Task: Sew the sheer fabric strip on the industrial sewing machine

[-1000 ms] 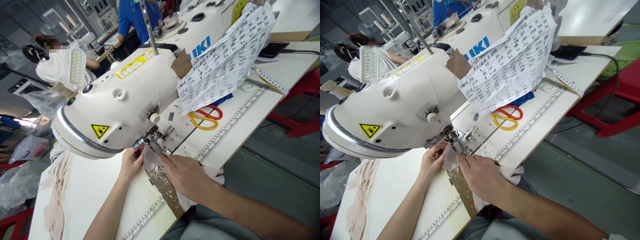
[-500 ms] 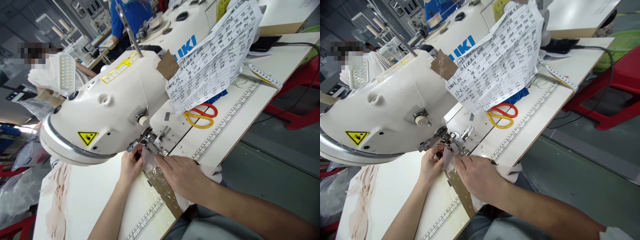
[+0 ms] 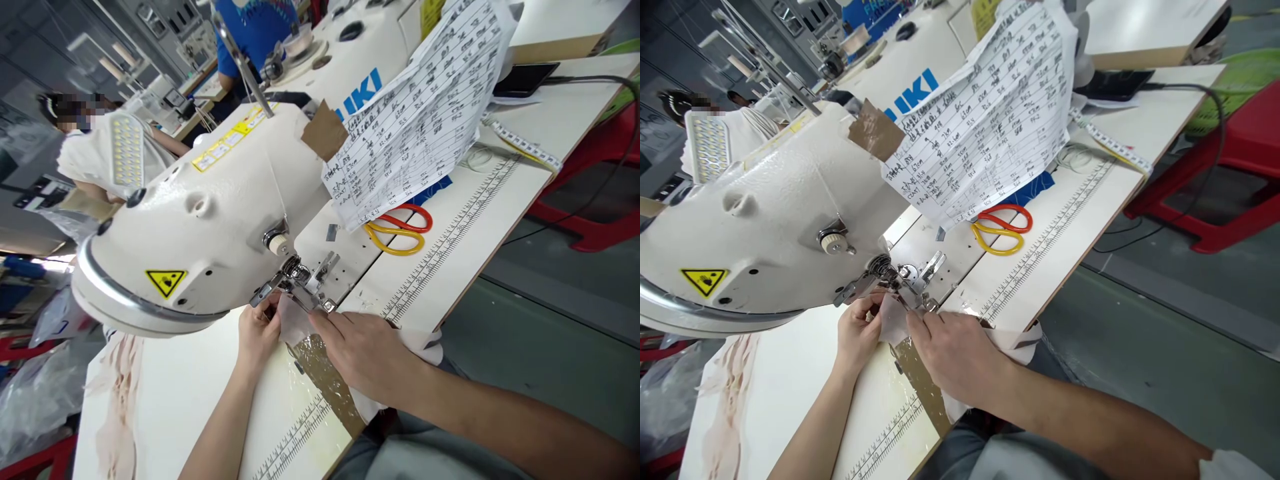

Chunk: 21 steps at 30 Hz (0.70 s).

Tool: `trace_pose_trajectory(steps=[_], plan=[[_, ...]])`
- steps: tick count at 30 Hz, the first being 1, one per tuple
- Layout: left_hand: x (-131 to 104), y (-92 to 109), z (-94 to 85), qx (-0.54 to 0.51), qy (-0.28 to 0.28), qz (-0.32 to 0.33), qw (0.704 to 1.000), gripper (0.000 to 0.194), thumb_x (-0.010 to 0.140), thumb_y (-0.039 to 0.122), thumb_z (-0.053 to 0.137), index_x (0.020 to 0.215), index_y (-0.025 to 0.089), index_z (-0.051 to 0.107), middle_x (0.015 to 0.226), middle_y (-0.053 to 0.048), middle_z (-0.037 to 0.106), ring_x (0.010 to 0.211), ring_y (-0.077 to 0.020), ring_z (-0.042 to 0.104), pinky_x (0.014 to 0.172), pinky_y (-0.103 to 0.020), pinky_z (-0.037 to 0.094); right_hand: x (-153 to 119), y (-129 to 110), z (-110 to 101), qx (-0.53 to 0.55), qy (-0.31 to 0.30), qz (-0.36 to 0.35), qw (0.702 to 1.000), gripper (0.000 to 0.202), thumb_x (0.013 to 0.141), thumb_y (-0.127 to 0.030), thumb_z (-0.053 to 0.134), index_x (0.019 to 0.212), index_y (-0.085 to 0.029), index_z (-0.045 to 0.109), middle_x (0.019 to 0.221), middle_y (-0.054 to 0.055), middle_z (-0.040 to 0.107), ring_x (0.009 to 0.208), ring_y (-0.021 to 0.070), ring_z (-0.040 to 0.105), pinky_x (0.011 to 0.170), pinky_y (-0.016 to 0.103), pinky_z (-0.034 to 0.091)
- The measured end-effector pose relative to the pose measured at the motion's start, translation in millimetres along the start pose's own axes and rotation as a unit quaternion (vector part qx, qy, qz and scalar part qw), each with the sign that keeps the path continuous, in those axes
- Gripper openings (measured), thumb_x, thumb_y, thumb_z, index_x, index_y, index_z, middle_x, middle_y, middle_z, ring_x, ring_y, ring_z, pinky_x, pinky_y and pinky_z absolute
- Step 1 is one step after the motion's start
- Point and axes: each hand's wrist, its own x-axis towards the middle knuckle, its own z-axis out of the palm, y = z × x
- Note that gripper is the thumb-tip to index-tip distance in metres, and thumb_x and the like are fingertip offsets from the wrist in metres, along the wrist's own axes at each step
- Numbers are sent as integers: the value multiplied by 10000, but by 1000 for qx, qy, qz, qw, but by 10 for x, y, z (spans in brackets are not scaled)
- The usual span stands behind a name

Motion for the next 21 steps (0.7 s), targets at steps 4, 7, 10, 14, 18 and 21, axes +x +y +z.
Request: trace_pose_trajectory(steps=[4,7,10,14,18,21], plan=[[7,17,0,-12,-11,-14,1000,221,828,372,563,795,196,693,803,-26,725,678,-163,632,596,-250,488,4,1,-9,5,-8,5,1000,399,900,-60,486,1298,-46,502,895,74,630,748,198,604,620,331,453],[4,30,-2,-7,-13,-16,1000,236,835,382,555,783,192,684,795,-28,718,671,-160,622,585,-245,480,13,3,-25,9,0,5,1000,391,891,-52,491,1281,-48,514,884,70,630,734,195,604,607,330,443],[-4,36,2,1,1,0,1000,230,837,370,551,760,189,671,770,-26,708,634,-148,598,578,-243,473,18,2,-32,14,14,1,1000,383,887,-53,508,1269,-51,519,866,61,627,717,195,602,593,333,430],[-18,17,13,4,16,19,1000,194,826,334,565,757,188,671,762,-24,708,633,-147,604,561,-235,461,19,1,-24,10,26,1,1000,375,872,-47,539,1247,-48,526,840,53,617,703,191,596,587,330,419],[-22,-14,22,0,19,29,999,186,835,328,570,773,187,673,786,-24,713,637,-142,609,569,-233,466,24,0,-16,11,20,4,1000,361,869,-48,552,1229,-54,532,839,46,612,697,185,590,582,326,413],[-17,-21,25,3,18,37,999,171,839,311,563,787,189,671,793,-21,713,638,-139,606,573,-231,468,32,-1,-14,12,15,6,1000,359,867,-41,538,1225,-60,531,837,46,611,702,189,593,584,327,416]])
